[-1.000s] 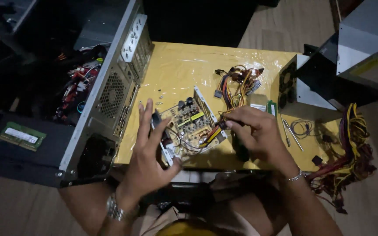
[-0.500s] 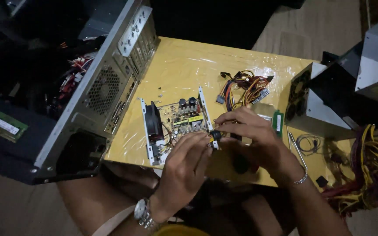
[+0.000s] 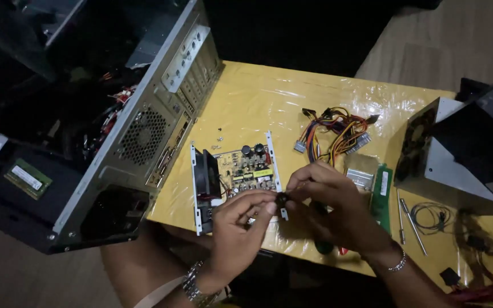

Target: The person cleans a computer power supply unit by first using a screwdriver to remove screws and then using a brush to dust off the internal components and fan.

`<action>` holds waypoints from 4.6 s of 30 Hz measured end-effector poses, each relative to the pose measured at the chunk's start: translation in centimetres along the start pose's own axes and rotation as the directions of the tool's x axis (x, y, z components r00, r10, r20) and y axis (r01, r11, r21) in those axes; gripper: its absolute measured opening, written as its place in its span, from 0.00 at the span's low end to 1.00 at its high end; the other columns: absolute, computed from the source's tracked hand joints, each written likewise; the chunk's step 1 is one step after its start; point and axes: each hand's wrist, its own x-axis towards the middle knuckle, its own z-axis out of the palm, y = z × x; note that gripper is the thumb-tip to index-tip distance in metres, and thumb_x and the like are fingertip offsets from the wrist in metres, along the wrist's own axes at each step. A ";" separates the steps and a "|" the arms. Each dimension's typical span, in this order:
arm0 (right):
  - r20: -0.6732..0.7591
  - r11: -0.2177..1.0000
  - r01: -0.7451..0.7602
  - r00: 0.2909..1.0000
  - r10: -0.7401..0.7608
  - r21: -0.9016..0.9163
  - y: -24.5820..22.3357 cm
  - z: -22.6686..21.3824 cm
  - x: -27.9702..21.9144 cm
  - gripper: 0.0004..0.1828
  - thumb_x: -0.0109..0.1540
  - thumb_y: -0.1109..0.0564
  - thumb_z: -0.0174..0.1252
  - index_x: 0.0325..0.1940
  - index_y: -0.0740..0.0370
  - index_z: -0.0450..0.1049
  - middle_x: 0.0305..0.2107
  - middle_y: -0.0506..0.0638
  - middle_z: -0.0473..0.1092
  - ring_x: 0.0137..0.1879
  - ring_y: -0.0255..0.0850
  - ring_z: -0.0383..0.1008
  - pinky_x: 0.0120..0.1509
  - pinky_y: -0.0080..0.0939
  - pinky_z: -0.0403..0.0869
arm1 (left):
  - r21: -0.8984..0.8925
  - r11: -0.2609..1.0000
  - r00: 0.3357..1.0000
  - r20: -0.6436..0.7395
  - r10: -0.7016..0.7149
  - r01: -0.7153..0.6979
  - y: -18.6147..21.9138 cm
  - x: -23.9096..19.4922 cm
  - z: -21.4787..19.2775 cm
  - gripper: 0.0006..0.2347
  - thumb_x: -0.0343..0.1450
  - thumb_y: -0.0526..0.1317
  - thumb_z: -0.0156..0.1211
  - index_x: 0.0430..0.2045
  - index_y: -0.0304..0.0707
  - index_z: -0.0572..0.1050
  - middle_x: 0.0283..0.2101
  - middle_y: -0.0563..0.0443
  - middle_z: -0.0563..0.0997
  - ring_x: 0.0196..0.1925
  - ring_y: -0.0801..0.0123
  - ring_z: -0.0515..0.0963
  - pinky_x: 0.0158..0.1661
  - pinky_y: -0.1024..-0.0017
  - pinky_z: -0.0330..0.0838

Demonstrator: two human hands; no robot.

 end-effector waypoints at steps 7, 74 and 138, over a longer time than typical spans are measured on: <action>0.046 0.998 -0.055 0.997 0.054 0.024 -0.5 -0.2 -0.2 0.11 0.62 0.56 0.60 0.48 0.56 0.78 0.41 0.52 0.74 0.46 0.44 0.74 0.45 0.42 0.73 | -0.175 0.954 0.969 -0.001 -0.249 0.245 0.7 0.1 0.5 0.08 0.68 0.36 0.66 0.36 0.31 0.85 0.42 0.43 0.86 0.44 0.66 0.86 0.45 0.77 0.84; -0.015 0.987 0.044 0.999 -0.042 0.156 1.1 0.3 -1.2 0.04 0.63 0.61 0.59 0.40 0.63 0.78 0.36 0.51 0.74 0.42 0.42 0.75 0.44 0.38 0.72 | -0.002 1.000 0.985 -0.173 0.000 0.000 0.2 -0.9 2.7 0.06 0.69 0.29 0.64 0.37 0.29 0.83 0.36 0.45 0.85 0.40 0.65 0.85 0.43 0.73 0.82; -0.001 0.995 0.048 0.999 -0.048 0.087 0.1 0.2 -0.9 0.12 0.67 0.55 0.54 0.48 0.65 0.77 0.38 0.53 0.72 0.46 0.45 0.72 0.50 0.43 0.69 | 0.110 0.949 0.950 -0.068 0.303 -0.295 -1.6 -1.2 2.2 0.11 0.71 0.26 0.62 0.47 0.25 0.76 0.45 0.37 0.80 0.48 0.52 0.82 0.50 0.62 0.80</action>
